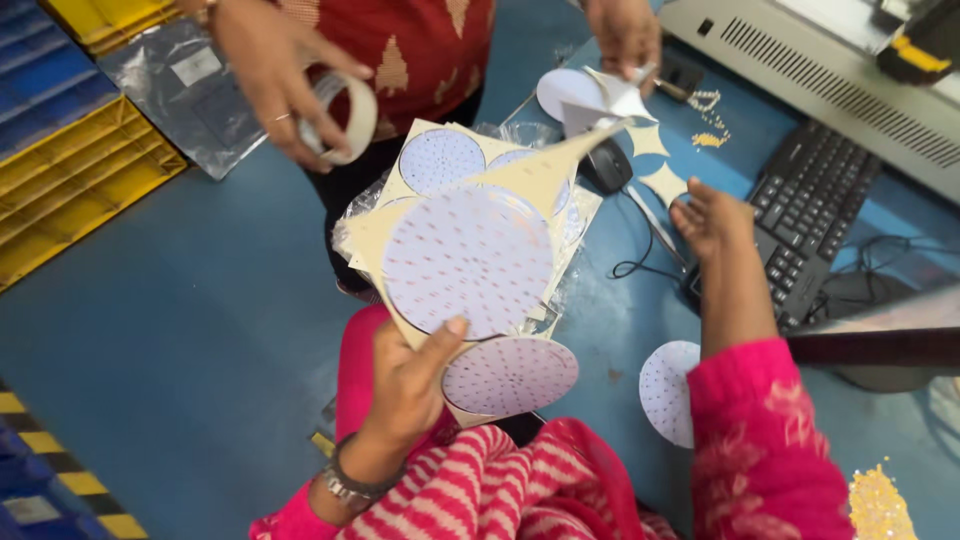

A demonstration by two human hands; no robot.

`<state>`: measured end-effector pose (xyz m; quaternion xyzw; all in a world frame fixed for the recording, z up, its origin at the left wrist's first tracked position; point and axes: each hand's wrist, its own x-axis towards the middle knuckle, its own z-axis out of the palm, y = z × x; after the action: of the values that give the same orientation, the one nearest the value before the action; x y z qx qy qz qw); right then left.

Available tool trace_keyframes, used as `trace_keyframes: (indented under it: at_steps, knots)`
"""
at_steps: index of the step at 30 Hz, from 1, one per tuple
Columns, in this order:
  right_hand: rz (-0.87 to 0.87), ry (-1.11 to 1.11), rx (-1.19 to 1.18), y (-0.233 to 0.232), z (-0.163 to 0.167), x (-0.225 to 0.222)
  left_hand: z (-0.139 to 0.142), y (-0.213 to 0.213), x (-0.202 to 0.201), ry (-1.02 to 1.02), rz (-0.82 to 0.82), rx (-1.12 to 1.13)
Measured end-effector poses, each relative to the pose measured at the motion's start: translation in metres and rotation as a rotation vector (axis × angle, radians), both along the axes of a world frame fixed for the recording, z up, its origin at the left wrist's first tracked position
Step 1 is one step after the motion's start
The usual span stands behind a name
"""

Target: The person peels circular stickers from a sheet and places them on the table. They repeat this process with multiple sheets, stacking the peeled stickers and discarding the backing sheets.

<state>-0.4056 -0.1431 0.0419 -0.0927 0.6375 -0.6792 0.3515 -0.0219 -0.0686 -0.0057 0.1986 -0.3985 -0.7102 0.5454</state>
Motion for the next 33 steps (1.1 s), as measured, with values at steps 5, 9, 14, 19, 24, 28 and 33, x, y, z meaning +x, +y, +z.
trace_keyframes:
  at_steps: [5, 9, 14, 19, 24, 28, 33]
  knots:
    - [0.051, 0.071, -0.257, 0.046, 0.005, 0.035, 0.011, 0.008, -0.007, -0.086, -0.028, -0.078]
    - [0.576, 0.232, -0.464, 0.117, 0.000, 0.093, 0.018, 0.008, -0.011, 0.014, -0.014, -0.023]
    - [0.716, 0.567, -0.065, 0.167, -0.011, 0.160, 0.028, -0.001, -0.029, 0.041, 0.055, -0.027]
    - [0.471, 0.839, -0.068, 0.186, -0.007, 0.166, 0.025, -0.016, -0.025, -0.415, 0.131, -0.458]
    - [0.563, 0.323, -0.167, 0.177, -0.001, 0.148, 0.010, -0.021, -0.016, -0.446, -0.044, -0.695]
    - [0.450, 0.611, -0.180, 0.181, 0.002, 0.163, 0.002, -0.015, -0.023, -0.494, 0.089, -0.676]
    - [0.197, 1.323, 0.061, 0.212, 0.003, 0.211, 0.002, -0.011, -0.032, -0.509, 0.287, -0.744]
